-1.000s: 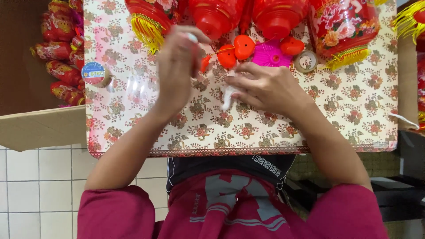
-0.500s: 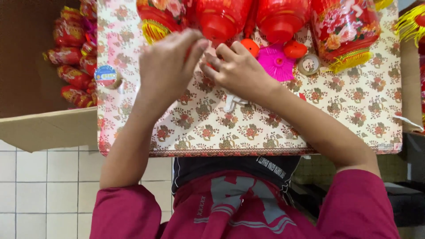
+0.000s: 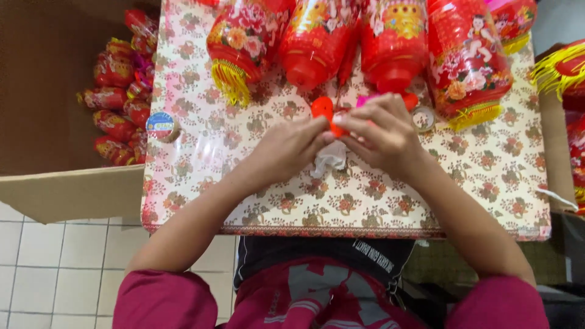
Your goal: Assembling small plastic decorative lanterns by joining various components like bases, handles, and bodies.
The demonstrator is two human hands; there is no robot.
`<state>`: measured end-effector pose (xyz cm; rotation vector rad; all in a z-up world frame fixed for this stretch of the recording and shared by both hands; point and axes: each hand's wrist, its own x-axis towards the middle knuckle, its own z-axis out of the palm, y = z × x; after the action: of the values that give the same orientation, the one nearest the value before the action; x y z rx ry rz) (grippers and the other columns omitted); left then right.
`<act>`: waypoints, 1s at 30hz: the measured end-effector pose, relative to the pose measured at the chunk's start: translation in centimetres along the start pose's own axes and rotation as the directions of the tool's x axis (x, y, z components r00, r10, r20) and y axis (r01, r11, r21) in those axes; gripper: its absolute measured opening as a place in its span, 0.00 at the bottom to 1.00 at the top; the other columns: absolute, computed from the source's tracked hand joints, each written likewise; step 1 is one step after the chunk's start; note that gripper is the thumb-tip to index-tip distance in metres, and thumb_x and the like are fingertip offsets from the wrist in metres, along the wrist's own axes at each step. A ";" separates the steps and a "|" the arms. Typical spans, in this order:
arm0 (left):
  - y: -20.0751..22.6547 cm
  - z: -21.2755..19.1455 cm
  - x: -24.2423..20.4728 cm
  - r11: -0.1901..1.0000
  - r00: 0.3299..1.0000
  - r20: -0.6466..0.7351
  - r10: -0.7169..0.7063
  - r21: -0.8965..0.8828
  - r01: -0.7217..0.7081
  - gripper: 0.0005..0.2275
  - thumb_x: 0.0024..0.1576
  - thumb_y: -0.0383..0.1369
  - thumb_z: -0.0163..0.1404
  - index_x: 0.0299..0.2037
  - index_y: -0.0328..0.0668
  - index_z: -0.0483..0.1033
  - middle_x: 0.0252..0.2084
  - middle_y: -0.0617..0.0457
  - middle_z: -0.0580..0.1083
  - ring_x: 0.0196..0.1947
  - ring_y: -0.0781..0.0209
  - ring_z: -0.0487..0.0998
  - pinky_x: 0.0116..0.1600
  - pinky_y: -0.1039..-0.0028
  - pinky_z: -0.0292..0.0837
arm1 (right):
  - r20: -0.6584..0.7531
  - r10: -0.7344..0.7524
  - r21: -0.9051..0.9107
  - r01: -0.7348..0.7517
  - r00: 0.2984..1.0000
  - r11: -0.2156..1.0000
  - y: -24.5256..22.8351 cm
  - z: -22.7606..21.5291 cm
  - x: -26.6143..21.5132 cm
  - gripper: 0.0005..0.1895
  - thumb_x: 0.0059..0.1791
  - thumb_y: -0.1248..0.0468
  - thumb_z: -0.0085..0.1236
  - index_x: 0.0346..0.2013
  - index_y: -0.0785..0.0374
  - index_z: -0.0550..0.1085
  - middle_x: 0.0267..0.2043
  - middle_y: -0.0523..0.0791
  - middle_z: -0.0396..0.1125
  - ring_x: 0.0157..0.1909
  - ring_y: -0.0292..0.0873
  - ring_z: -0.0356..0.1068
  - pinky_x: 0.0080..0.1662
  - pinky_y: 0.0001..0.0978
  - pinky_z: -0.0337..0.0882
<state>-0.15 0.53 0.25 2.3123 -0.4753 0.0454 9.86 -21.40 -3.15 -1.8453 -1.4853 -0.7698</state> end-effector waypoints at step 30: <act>1.8 -2.5 0.1 0.981 0.989 0.139 -0.060 -0.175 0.084 0.15 0.62 0.38 0.50 0.44 0.30 0.81 0.27 0.42 0.78 0.27 0.50 0.81 0.32 0.66 0.77 | -0.072 -0.094 0.030 0.097 0.993 0.995 -3.6 -1.9 2.2 0.05 0.50 0.68 0.64 0.40 0.59 0.83 0.38 0.47 0.74 0.39 0.46 0.71 0.46 0.41 0.78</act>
<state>-0.44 1.13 3.26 2.1599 -0.4429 -0.1813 6.65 -20.95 0.12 -1.7152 -1.5412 -0.8415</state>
